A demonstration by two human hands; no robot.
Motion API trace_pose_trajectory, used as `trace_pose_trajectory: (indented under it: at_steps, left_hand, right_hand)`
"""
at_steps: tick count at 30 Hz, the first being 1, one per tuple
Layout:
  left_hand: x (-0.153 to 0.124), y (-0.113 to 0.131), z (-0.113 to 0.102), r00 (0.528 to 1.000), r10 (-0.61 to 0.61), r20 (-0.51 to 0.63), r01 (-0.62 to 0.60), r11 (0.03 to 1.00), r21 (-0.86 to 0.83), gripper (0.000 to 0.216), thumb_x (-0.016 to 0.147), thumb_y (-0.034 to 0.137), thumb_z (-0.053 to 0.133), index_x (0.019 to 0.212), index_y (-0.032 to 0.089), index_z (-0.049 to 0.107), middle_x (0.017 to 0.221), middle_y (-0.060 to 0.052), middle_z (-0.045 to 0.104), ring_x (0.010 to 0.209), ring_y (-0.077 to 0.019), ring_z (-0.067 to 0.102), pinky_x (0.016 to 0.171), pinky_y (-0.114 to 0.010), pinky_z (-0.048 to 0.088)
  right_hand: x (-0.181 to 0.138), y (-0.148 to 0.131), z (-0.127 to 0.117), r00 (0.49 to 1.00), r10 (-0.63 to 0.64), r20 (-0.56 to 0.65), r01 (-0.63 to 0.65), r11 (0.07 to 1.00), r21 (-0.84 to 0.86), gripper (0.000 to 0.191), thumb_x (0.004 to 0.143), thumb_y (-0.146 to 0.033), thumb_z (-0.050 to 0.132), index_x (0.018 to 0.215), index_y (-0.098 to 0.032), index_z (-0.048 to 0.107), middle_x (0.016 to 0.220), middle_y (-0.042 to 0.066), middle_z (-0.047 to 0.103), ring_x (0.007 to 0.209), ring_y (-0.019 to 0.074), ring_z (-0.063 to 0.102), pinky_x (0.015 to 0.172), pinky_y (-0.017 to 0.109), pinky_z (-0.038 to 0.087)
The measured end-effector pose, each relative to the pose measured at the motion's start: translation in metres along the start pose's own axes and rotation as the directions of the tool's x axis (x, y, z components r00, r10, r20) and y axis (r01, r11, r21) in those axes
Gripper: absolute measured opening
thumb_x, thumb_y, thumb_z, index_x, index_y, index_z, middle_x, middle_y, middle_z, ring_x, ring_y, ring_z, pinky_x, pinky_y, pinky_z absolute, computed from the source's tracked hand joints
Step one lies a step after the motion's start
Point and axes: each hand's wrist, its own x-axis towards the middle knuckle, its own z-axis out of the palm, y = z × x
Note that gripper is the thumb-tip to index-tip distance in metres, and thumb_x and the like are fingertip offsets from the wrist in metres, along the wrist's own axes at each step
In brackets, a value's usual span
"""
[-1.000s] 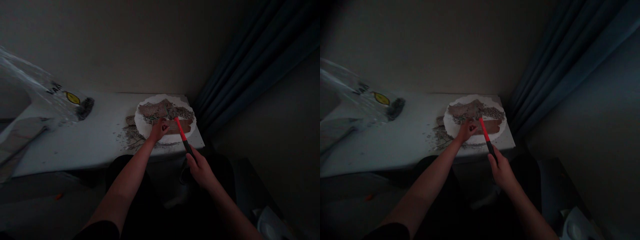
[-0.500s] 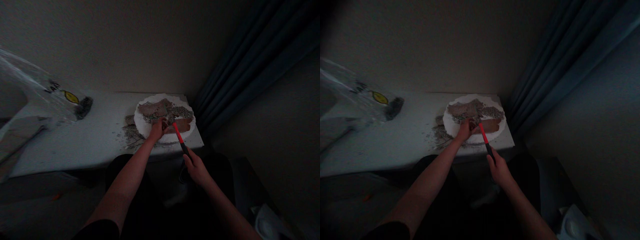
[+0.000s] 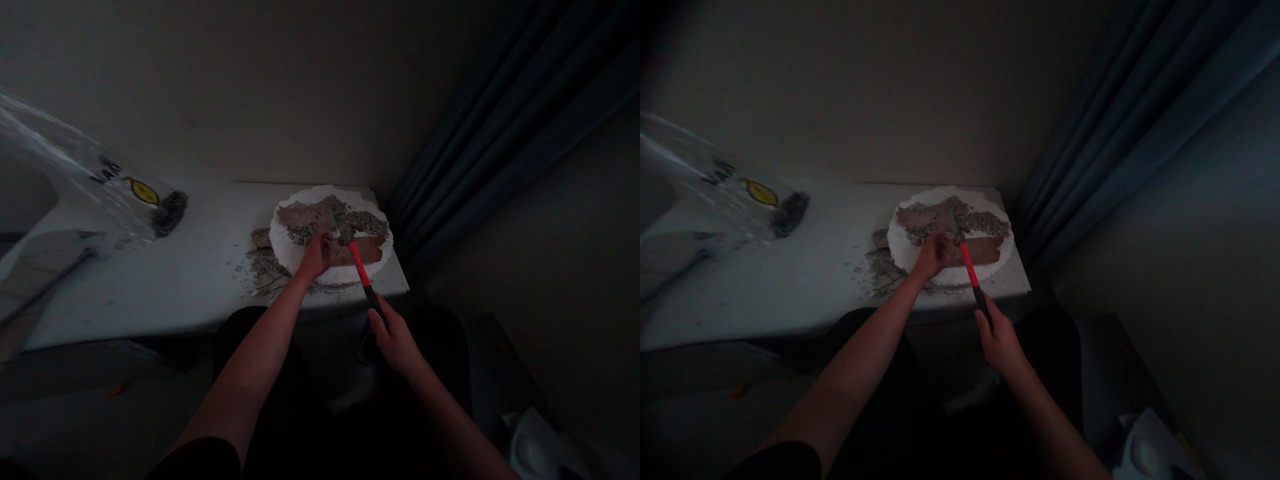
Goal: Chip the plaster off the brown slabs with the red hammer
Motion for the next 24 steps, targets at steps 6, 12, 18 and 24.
trace_pose_trajectory:
  at_steps: [6,12,18,24]
  left_hand:
    - [0.001,0.006,-0.004,0.993,-0.029,-0.118,0.012,0.991,-0.135,0.054,0.073,0.007,0.053,0.125,0.020,0.045,0.105,-0.006,0.068,0.088,-0.0159,0.065,0.078,-0.030,0.052]
    - [0.005,0.012,-0.016,0.978,-0.071,-0.196,0.038,0.985,-0.167,0.047,0.077,0.009,0.051,0.121,0.021,0.045,0.099,-0.004,0.069,0.093,-0.0173,0.067,0.082,-0.033,0.053]
    - [0.009,-0.002,-0.070,0.870,-0.256,-0.422,0.305,0.951,0.054,0.040,0.083,0.009,0.050,0.121,0.021,0.043,0.106,-0.005,0.067,0.091,-0.0150,0.065,0.081,-0.030,0.052]
    - [-0.023,-0.023,-0.133,0.786,-0.437,-0.437,0.573,0.781,0.250,0.031,0.078,0.010,0.059,0.108,0.014,0.054,0.096,-0.008,0.068,0.085,-0.0180,0.064,0.080,-0.031,0.049]
  right_hand:
    - [0.001,0.009,0.011,1.000,0.007,-0.012,-0.007,1.000,-0.009,0.053,0.098,-0.042,0.049,0.144,-0.019,0.057,0.114,0.010,0.073,0.111,0.0272,0.066,0.093,0.040,0.054]
    - [-0.001,0.007,0.006,0.999,0.037,-0.010,-0.037,0.999,-0.019,0.053,0.097,-0.042,0.049,0.143,-0.019,0.058,0.093,0.007,0.073,0.089,0.0248,0.069,0.078,0.037,0.057]
    - [-0.005,0.012,-0.001,0.999,0.031,-0.028,-0.032,0.999,-0.026,0.053,0.097,-0.044,0.049,0.142,-0.019,0.059,0.092,0.008,0.073,0.092,0.0263,0.069,0.078,0.037,0.057]
    - [-0.003,0.012,0.006,1.000,0.018,-0.007,-0.018,0.999,-0.027,0.055,0.095,-0.048,0.050,0.141,-0.019,0.060,0.104,0.011,0.074,0.101,0.0291,0.068,0.084,0.041,0.056]
